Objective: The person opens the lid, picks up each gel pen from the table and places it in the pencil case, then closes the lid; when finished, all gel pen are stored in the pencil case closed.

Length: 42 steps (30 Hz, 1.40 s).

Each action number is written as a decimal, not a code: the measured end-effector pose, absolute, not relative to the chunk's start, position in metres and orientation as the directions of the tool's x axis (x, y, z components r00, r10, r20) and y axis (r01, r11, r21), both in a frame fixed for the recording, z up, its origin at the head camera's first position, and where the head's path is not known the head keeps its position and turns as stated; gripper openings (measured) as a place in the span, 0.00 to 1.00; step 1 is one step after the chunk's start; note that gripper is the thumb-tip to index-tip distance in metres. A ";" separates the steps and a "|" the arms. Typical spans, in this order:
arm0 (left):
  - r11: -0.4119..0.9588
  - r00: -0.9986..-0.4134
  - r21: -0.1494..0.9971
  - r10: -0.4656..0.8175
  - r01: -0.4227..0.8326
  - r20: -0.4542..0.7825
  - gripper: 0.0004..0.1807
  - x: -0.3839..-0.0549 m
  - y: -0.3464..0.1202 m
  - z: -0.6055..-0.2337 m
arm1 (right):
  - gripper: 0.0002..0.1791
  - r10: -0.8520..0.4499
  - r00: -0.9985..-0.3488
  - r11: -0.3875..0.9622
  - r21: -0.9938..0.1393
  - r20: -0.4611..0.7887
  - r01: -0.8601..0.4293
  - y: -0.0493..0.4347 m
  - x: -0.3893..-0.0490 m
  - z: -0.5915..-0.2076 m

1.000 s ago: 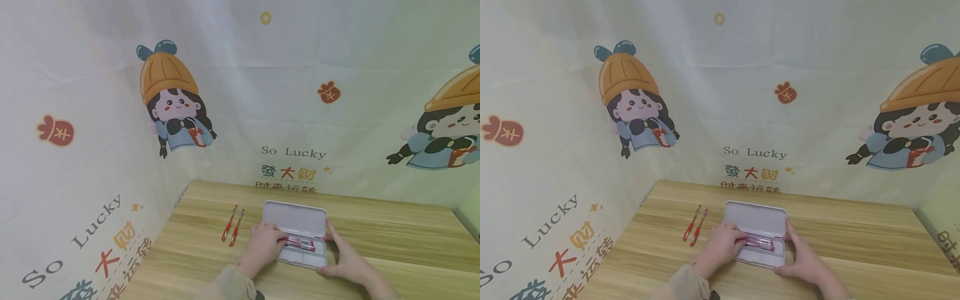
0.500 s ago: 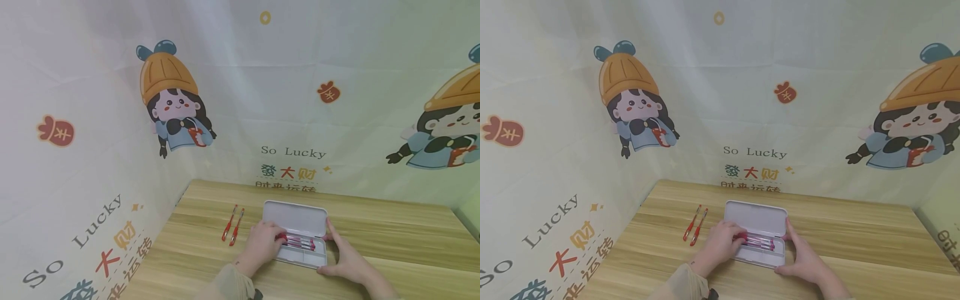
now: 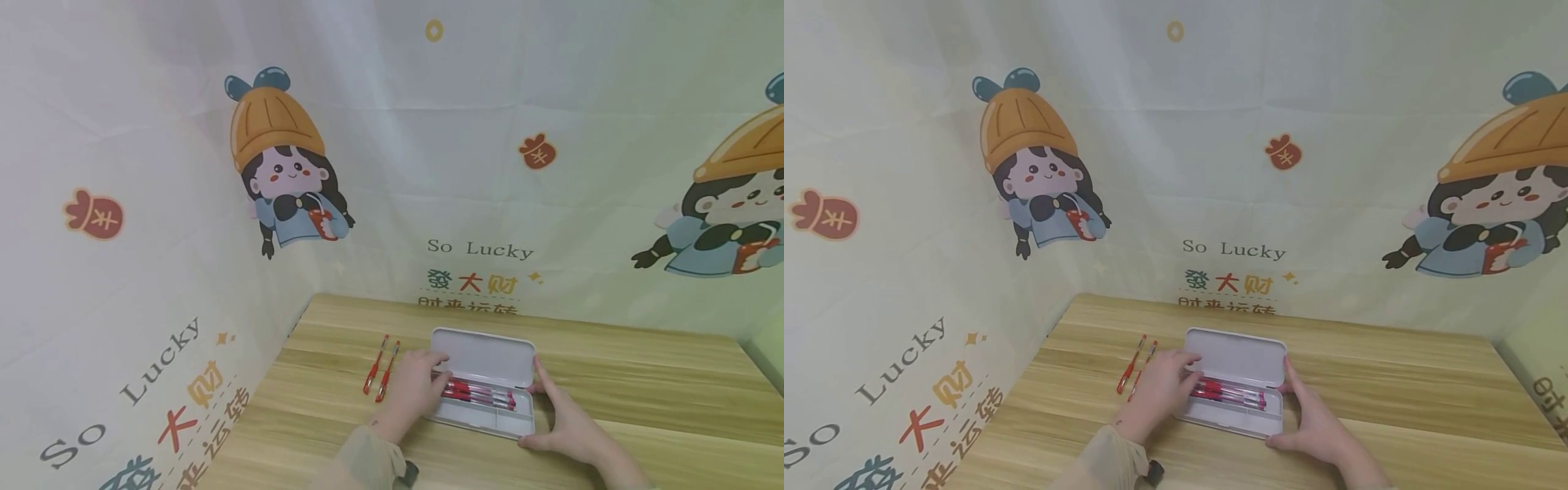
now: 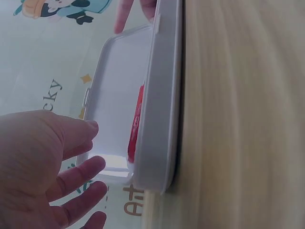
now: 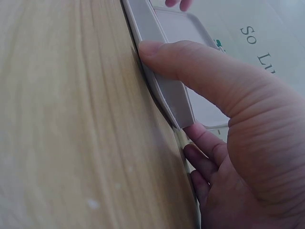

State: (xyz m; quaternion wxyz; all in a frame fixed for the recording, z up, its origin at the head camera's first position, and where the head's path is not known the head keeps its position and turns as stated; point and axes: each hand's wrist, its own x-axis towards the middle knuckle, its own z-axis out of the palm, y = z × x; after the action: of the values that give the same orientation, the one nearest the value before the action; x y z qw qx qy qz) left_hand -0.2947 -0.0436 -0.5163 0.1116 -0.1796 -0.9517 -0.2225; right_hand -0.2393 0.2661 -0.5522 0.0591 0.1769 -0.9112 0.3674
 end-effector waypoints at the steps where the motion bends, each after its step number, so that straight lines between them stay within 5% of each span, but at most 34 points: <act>1: 0.837 -0.911 0.386 0.285 0.388 0.297 0.17 -0.296 -0.046 -0.515 | 0.85 -0.279 -0.931 0.670 -0.646 0.236 -0.365 0.266 -0.239 -0.552; 10: 0.822 -0.897 0.446 0.163 0.353 0.410 0.17 -0.307 -0.071 -0.513 | 0.85 -0.276 -0.931 0.672 -0.644 0.240 -0.366 0.266 -0.239 -0.553; 20: 0.780 -0.944 0.589 0.008 0.214 0.331 0.21 -0.316 -0.099 -0.513 | 0.85 -0.282 -0.928 0.656 -0.657 0.243 -0.371 0.266 -0.238 -0.553; 42: 0.869 -0.967 0.495 -0.125 0.001 0.221 0.26 -0.329 -0.137 -0.531 | 0.85 -0.283 -0.928 0.658 -0.655 0.243 -0.372 0.266 -0.239 -0.552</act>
State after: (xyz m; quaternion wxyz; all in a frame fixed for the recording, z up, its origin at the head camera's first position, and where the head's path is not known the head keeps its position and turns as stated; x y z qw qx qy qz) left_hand -0.3286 -0.1369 -0.5305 0.1239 0.0321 -0.9587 -0.2540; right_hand -0.2393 0.2656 -0.5523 0.0599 0.1801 -0.9085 0.3723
